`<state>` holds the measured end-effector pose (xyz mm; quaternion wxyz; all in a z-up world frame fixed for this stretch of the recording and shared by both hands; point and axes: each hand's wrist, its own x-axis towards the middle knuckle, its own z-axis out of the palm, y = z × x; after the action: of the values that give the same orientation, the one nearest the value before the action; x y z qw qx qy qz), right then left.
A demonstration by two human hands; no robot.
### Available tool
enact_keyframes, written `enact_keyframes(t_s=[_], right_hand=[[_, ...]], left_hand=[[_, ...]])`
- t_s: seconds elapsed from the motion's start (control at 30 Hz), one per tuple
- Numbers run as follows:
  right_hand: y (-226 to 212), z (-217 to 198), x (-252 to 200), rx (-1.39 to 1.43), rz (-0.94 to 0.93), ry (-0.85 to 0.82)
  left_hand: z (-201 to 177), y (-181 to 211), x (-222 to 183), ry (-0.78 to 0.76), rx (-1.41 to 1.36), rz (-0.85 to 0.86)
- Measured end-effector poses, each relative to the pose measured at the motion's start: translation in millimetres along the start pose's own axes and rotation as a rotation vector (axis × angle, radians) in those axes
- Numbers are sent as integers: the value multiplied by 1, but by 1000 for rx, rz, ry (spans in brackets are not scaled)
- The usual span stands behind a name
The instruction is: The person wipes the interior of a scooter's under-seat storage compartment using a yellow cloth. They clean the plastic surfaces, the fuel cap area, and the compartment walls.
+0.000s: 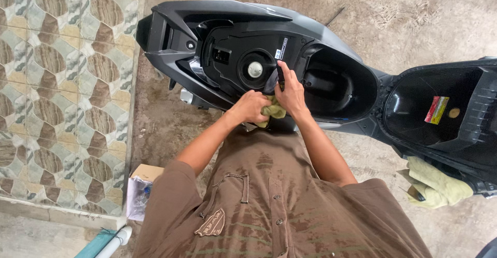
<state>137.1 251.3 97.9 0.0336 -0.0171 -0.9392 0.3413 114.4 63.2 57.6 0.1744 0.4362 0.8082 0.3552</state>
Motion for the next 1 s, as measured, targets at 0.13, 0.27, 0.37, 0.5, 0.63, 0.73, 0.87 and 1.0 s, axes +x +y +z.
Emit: enact_keyframes(t_s=[0.13,0.27,0.37,0.5,0.63,0.73,0.87,1.0], right_hand=[[-3,1,5,-14,-33,-21],[-9,-2,7,-10,-112,6],[-11,-6,7,-29,-133,-49],[-14,-2,11,-69,-180,-146],[-15,3,11,9,-229,-58],[-15,-1,10,56,-268,168],[-6,-12,7,319,22,240],[2,-12,3,406,29,278]], left_hand=[[9,5,-2,68,-32,20],[21,7,-6,75,-96,-47],[28,9,-6,114,-118,-146],[29,12,-5,118,-83,-161],[27,13,-8,166,-147,-199],[30,7,-9,315,-282,-278],[39,-8,-5,452,-453,-436],[20,-21,9,653,-317,-390]])
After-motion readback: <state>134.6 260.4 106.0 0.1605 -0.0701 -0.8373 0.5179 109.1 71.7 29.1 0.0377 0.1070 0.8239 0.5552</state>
